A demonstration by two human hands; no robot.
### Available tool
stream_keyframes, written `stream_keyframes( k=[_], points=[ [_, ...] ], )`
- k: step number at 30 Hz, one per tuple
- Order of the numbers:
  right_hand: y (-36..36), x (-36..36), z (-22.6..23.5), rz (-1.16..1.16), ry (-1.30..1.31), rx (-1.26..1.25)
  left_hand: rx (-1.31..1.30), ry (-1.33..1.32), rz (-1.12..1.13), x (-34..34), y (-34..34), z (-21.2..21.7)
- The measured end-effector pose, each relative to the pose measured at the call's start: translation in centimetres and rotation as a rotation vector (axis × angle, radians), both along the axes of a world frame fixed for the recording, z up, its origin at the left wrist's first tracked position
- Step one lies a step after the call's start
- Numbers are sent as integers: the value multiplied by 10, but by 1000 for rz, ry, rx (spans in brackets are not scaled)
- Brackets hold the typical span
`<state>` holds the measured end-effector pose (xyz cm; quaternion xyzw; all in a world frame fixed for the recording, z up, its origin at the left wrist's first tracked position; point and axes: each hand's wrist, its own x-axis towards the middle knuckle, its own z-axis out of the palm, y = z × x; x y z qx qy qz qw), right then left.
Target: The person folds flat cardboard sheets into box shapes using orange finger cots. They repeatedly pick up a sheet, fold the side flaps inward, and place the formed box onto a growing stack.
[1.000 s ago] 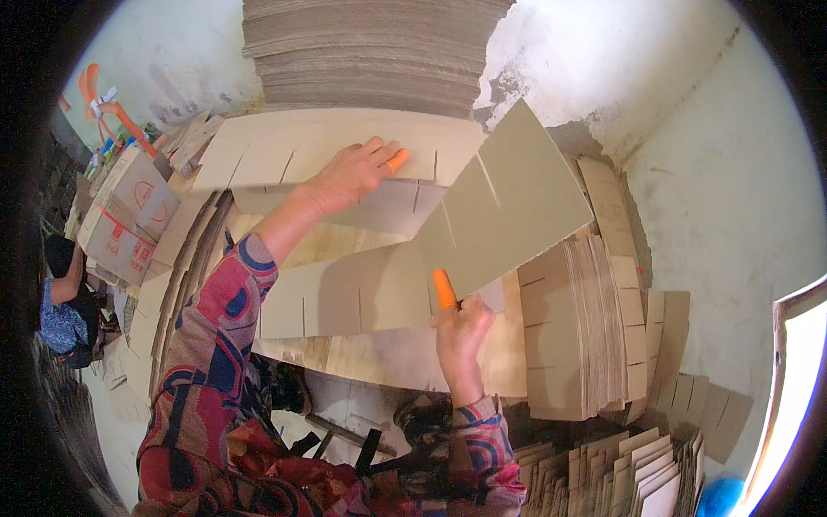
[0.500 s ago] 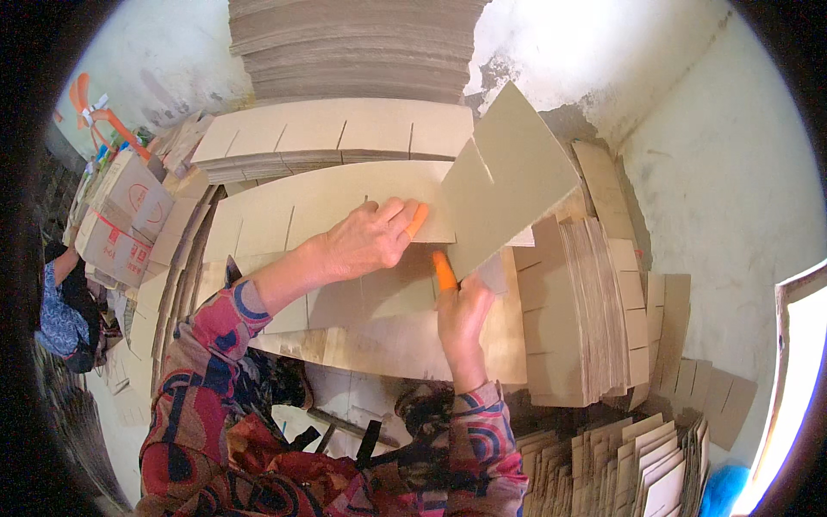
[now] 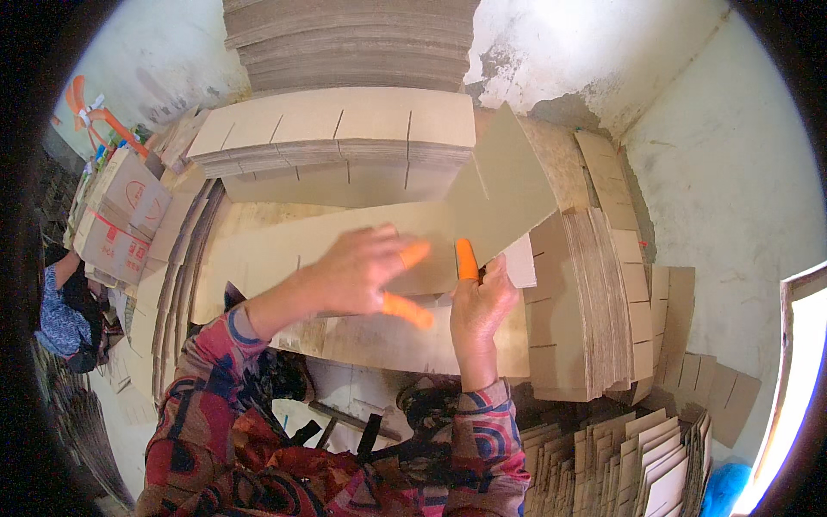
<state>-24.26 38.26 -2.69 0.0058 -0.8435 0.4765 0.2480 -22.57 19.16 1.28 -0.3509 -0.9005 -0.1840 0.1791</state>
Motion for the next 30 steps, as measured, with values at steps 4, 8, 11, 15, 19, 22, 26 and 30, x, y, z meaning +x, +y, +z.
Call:
stream_keyframes(
  k=[4, 8, 11, 15, 19, 22, 26, 30],
  points=[
    [-8, 5, 4, 2, 105, 76, 65, 322, 325, -61, -39, -4],
    [-9, 6, -2, 12, 61, 75, -356, 261, 662, -121, -75, -18],
    [-7, 6, -8, 100, 69, 49, -558, 326, 615, -137, -89, -26],
    [-8, 6, -11, 118, 23, 62, -504, 347, 518, -143, -92, -25],
    [-12, 9, -11, 150, 48, 43, -232, 189, 471, -146, -100, -20],
    [-13, 9, -14, 132, 66, -20, 135, 38, 459, -147, -106, -11],
    [-9, 8, -22, 152, 81, 38, 438, 118, 206, -153, -109, -8],
    [-10, 6, -22, 233, 94, -218, 270, 139, 94, -155, -110, -9]
  ],
)
